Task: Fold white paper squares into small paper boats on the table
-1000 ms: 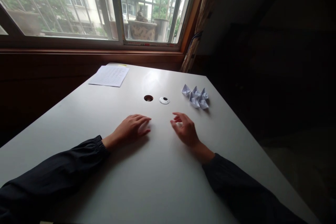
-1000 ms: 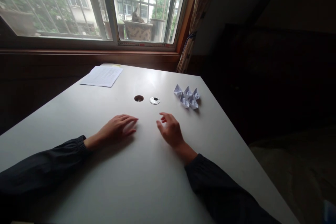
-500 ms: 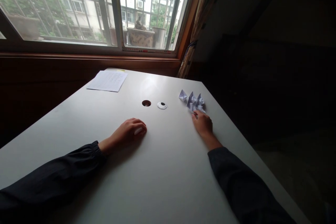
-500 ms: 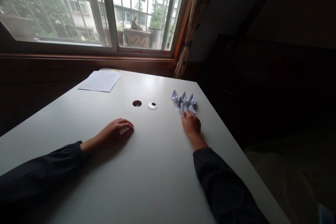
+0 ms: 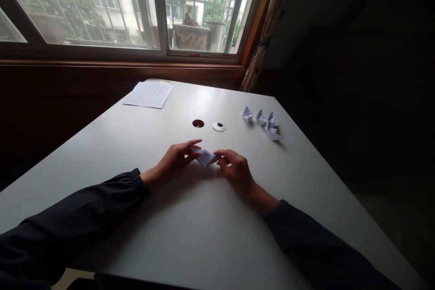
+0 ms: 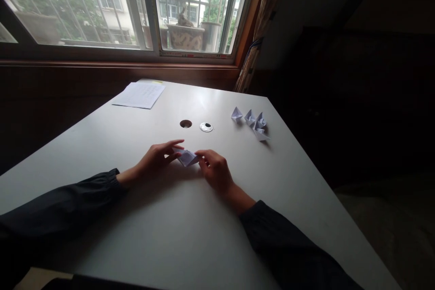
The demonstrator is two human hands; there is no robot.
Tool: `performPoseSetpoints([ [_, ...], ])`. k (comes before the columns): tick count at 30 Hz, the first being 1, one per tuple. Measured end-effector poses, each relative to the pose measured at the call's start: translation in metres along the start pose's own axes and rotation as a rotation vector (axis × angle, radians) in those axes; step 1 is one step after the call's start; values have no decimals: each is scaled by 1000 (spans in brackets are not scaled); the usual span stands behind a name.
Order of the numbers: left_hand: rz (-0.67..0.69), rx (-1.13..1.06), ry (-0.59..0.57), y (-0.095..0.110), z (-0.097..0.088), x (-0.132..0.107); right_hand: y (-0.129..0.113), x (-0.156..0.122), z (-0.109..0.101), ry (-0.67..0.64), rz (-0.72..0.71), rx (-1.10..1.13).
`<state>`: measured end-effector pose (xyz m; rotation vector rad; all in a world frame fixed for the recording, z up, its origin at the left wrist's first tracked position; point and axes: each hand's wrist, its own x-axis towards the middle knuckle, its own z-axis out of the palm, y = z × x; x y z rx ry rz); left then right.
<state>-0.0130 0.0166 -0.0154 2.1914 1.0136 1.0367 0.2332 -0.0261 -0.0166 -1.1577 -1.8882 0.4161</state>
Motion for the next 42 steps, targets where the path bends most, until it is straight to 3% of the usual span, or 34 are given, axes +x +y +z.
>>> performPoseSetpoints([
  [6,-52,-241,41,16,6,-1,1,3,2,74,181,167],
  [9,-58,-267,50,19,8,-2,-2,4,5,41,250,273],
  [17,-173,-323,33,19,11,-2,-11,9,9,-53,276,387],
  [23,-188,-463,170,27,17,3,-20,11,15,-57,342,607],
  [29,-118,-439,138,36,22,0,-22,8,15,12,456,738],
  [37,-186,-497,109,34,21,-2,-26,5,11,-12,471,692],
  [42,-161,-662,-62,31,16,-1,-23,6,11,42,553,780],
])
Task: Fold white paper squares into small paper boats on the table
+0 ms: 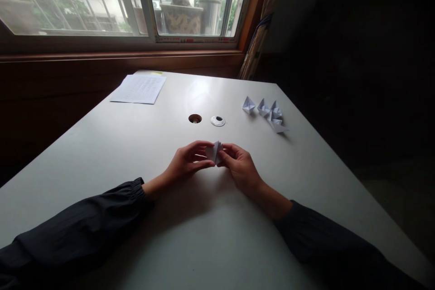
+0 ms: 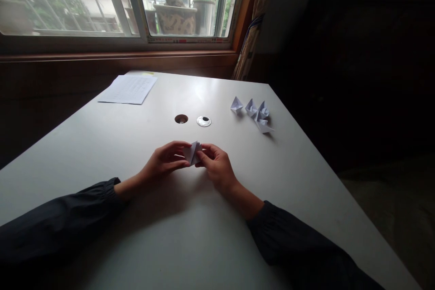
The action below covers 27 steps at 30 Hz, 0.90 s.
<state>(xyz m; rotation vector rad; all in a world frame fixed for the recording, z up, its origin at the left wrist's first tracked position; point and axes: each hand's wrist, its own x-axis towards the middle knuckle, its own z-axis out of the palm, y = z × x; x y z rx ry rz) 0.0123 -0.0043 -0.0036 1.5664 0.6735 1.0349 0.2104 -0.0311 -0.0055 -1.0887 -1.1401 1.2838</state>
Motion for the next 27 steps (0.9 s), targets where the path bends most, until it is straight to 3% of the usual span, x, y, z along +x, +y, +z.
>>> performPoseSetpoints([
  [3,12,-28,-94,1,-3,-1,0,0,-2,34,44,65],
  [5,11,-15,-98,1,-4,-1,-1,-1,-2,13,52,70],
  [14,46,200,150,5,3,-6,-5,-8,8,-90,28,-70],
  [20,121,325,269,3,4,-6,-9,-10,4,-245,152,52],
  [24,227,389,234,5,2,-4,-11,-10,2,-311,199,163],
  [27,243,435,127,10,2,-4,-12,-9,1,-258,203,219],
])
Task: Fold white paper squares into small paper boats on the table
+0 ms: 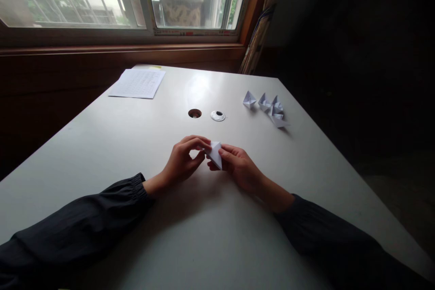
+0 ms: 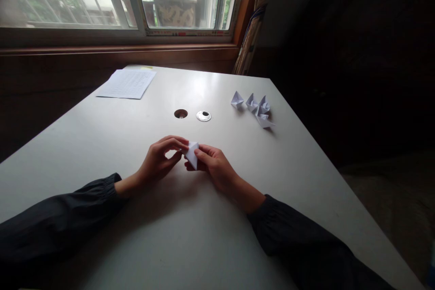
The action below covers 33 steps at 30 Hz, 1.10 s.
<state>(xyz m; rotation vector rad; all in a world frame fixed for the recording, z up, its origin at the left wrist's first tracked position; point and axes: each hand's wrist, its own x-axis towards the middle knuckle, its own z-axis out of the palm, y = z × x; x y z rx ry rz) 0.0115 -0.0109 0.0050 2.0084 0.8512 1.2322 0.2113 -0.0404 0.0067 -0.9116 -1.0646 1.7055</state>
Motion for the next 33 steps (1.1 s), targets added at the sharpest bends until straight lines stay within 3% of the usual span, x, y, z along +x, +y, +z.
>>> performPoseSetpoints([
  [4,-29,-50,-82,3,0,0,-1,1,-2,88,-28,78],
  [13,-79,-101,44,-9,7,-3,0,2,-4,79,-10,34],
  [21,8,-132,-115,-1,-5,-2,1,3,-6,206,-26,120],
  [27,19,-58,-86,-3,1,-4,0,3,-8,216,5,140],
  [33,-81,-118,-39,-8,5,-5,-4,2,-6,232,-21,176],
])
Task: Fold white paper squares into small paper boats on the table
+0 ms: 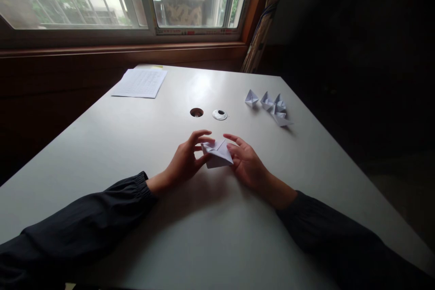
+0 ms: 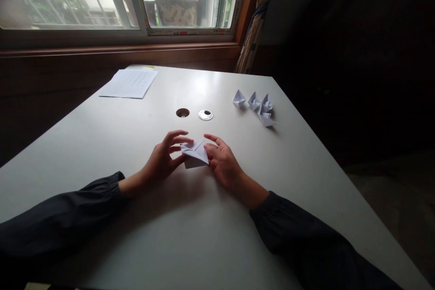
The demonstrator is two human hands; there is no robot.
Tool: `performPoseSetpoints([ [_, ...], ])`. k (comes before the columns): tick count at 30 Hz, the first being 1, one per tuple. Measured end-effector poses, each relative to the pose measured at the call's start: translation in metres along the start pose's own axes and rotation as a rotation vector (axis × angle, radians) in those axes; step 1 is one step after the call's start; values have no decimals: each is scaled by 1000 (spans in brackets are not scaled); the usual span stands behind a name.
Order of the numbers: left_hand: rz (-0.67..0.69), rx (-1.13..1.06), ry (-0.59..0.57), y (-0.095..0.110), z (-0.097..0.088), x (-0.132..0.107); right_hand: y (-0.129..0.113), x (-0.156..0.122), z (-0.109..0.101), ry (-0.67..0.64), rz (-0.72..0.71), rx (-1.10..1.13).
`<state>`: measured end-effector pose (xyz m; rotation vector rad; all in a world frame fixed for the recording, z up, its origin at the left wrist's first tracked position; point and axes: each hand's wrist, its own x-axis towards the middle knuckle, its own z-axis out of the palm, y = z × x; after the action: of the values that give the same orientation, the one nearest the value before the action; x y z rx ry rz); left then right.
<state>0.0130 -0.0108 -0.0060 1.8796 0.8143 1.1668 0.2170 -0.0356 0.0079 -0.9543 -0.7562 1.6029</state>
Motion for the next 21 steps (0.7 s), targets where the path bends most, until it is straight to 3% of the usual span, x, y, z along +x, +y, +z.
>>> performPoseSetpoints([
  [3,-1,70,0,0,-2,1,2,1,-1,11,-19,-37],
  [7,-14,192,83,2,-5,2,7,2,-1,-25,-76,-120],
  [14,-181,-27,113,0,-4,2,12,-1,0,-124,-151,-141],
  [21,-107,-195,75,3,-5,-2,14,-1,-3,-123,-127,-259],
])
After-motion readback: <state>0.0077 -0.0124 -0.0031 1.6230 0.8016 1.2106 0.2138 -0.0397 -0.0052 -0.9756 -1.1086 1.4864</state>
